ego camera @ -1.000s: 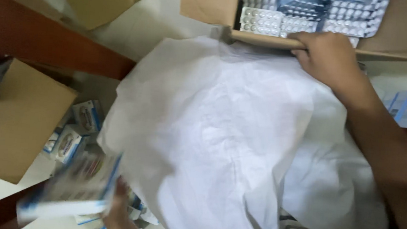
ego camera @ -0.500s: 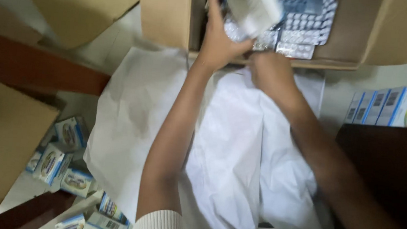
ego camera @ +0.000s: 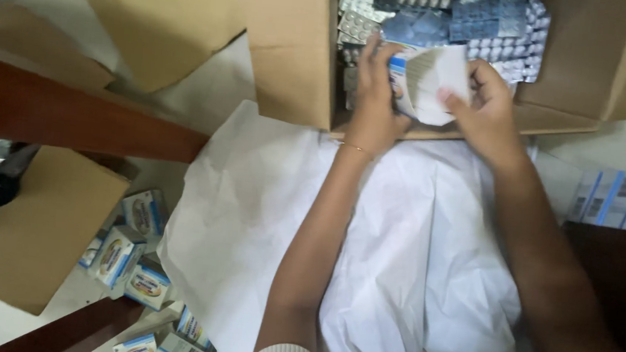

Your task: The person packs medicine blister strips into individual retail boxes.

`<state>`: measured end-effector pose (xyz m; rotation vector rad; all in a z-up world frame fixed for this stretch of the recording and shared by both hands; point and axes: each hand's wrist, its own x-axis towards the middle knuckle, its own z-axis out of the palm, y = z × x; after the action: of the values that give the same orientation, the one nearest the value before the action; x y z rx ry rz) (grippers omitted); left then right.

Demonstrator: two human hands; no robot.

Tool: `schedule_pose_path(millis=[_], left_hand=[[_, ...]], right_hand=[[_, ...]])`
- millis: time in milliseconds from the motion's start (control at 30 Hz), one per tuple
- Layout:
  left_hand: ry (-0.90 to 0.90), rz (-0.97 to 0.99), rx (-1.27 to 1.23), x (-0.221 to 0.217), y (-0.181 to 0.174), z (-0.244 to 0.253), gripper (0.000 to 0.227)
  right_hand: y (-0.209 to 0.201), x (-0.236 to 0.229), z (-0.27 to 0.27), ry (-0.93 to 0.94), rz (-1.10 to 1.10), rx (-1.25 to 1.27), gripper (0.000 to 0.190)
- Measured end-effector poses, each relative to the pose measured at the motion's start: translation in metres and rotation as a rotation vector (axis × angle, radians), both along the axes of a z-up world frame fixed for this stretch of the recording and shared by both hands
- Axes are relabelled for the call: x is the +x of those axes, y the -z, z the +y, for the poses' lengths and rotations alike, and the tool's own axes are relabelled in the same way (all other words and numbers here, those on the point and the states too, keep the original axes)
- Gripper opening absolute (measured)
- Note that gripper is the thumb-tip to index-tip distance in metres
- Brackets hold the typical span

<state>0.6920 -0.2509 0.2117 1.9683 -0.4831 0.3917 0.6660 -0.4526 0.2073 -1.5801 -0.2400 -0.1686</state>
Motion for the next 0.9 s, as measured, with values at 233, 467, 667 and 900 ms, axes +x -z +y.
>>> schedule_pose_path(millis=[233, 467, 667, 900], left_hand=[[0.203, 0.180, -0.226, -0.004, -0.002, 0.012, 0.110], [-0.094, 0.232, -0.176, 0.000, 0.019, -0.001, 0.062], [-0.184, 0.226, -0.071, -0.003, 0.023, -0.009, 0.060], [-0.103, 0.324, 0.092, -0.013, 0.012, -0.015, 0.068]], right_hand=[[0.000, 0.043, 0.005, 0.000, 0.259, 0.065, 0.026], [0.000, 0.030, 0.024, 0.233, -0.229, -0.260, 0.023], [-0.004, 0.029, 0.023, 0.190, -0.282, -0.508, 0.027], [0.044, 0.043, 0.005, 0.097, -0.058, -0.630, 0.020]])
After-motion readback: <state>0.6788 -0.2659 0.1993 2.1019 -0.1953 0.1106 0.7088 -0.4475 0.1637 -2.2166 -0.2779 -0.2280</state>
